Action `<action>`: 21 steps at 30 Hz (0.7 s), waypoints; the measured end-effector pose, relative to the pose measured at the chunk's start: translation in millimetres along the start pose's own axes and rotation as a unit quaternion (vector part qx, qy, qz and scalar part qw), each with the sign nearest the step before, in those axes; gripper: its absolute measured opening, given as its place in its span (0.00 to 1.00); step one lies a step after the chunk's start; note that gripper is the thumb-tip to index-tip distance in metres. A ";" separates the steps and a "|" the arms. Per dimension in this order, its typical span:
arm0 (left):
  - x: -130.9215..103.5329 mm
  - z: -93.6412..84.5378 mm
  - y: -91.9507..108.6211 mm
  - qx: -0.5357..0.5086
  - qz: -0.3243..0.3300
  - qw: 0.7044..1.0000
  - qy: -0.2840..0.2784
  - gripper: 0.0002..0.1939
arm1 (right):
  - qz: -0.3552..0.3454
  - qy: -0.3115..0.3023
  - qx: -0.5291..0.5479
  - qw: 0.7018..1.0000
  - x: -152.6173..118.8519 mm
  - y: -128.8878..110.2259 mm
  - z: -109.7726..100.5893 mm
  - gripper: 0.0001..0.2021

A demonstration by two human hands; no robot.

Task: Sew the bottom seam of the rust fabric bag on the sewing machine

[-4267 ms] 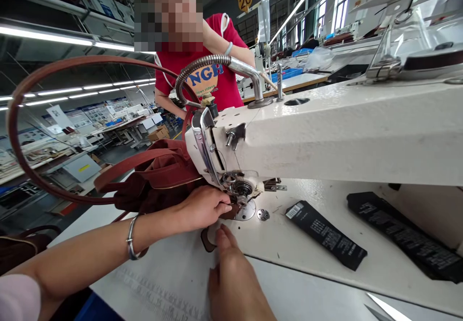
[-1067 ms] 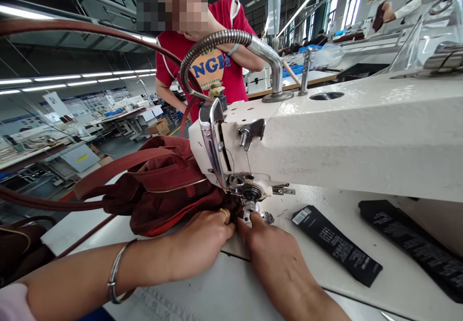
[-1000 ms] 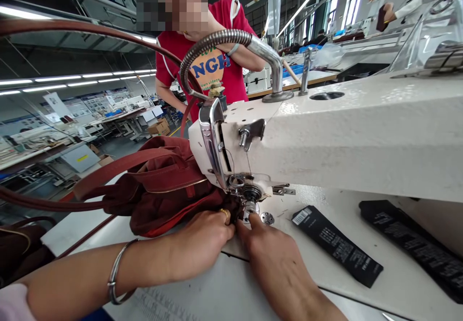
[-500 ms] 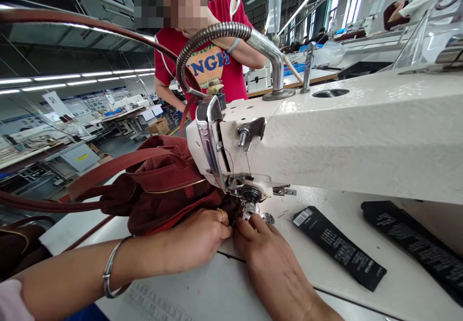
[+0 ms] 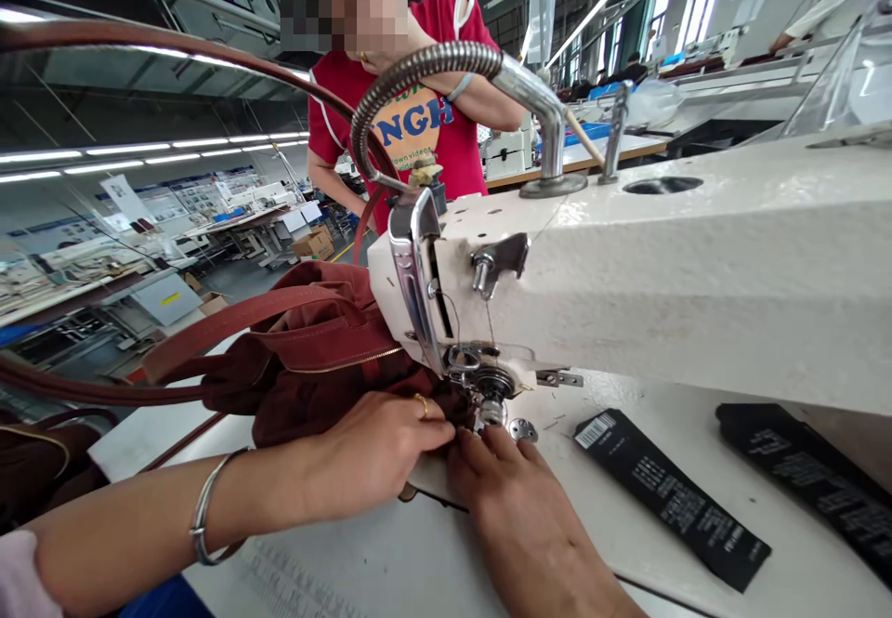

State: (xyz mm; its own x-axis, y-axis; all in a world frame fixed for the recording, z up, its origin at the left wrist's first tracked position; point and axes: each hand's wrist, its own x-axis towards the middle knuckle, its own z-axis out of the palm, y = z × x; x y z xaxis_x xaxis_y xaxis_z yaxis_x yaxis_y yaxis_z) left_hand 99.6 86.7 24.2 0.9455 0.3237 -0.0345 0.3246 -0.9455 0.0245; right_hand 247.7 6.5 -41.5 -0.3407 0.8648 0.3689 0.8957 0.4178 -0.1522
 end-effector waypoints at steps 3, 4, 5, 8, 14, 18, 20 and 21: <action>3.7 -5.1 2.4 0.049 0.024 0.998 -0.033 0.15 | 0.008 0.045 -0.015 0.999 -1.7 0.8 7.4 0.16; 5.8 -6.7 3.6 0.061 0.021 0.997 -0.046 0.14 | 0.008 0.060 -0.024 0.998 -2.0 1.0 8.9 0.17; 8.0 -7.9 4.7 0.068 0.015 0.995 -0.064 0.12 | 0.006 0.074 -0.034 0.997 -2.1 1.2 9.7 0.17; 12.6 -8.0 6.7 0.087 0.007 0.990 -0.108 0.09 | -0.004 0.096 -0.062 0.993 -2.4 1.7 8.8 0.19; 8.5 3.8 0.7 0.107 0.024 0.993 -0.045 0.10 | -0.007 0.101 -0.080 0.992 -2.8 1.7 9.7 0.19; 7.7 5.1 -3.7 0.110 0.045 0.992 -0.039 0.07 | -0.014 0.094 -0.085 0.992 -1.2 3.1 14.1 0.21; 7.5 5.1 -3.6 0.103 0.051 0.993 -0.030 0.08 | -0.017 0.088 -0.083 0.992 -0.7 3.6 12.7 0.21; 7.2 5.8 -3.1 0.095 0.051 0.994 -0.025 0.08 | -0.018 0.082 -0.079 0.993 -0.8 3.6 10.7 0.21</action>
State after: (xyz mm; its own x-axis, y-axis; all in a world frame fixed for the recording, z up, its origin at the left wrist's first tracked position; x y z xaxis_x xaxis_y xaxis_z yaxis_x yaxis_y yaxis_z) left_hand 105.2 91.8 18.1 0.9695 0.2272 -0.0913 0.2113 -0.9646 -0.1576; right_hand 248.2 10.3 -52.2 -0.3333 0.7874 0.5186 0.9222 0.3868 0.0054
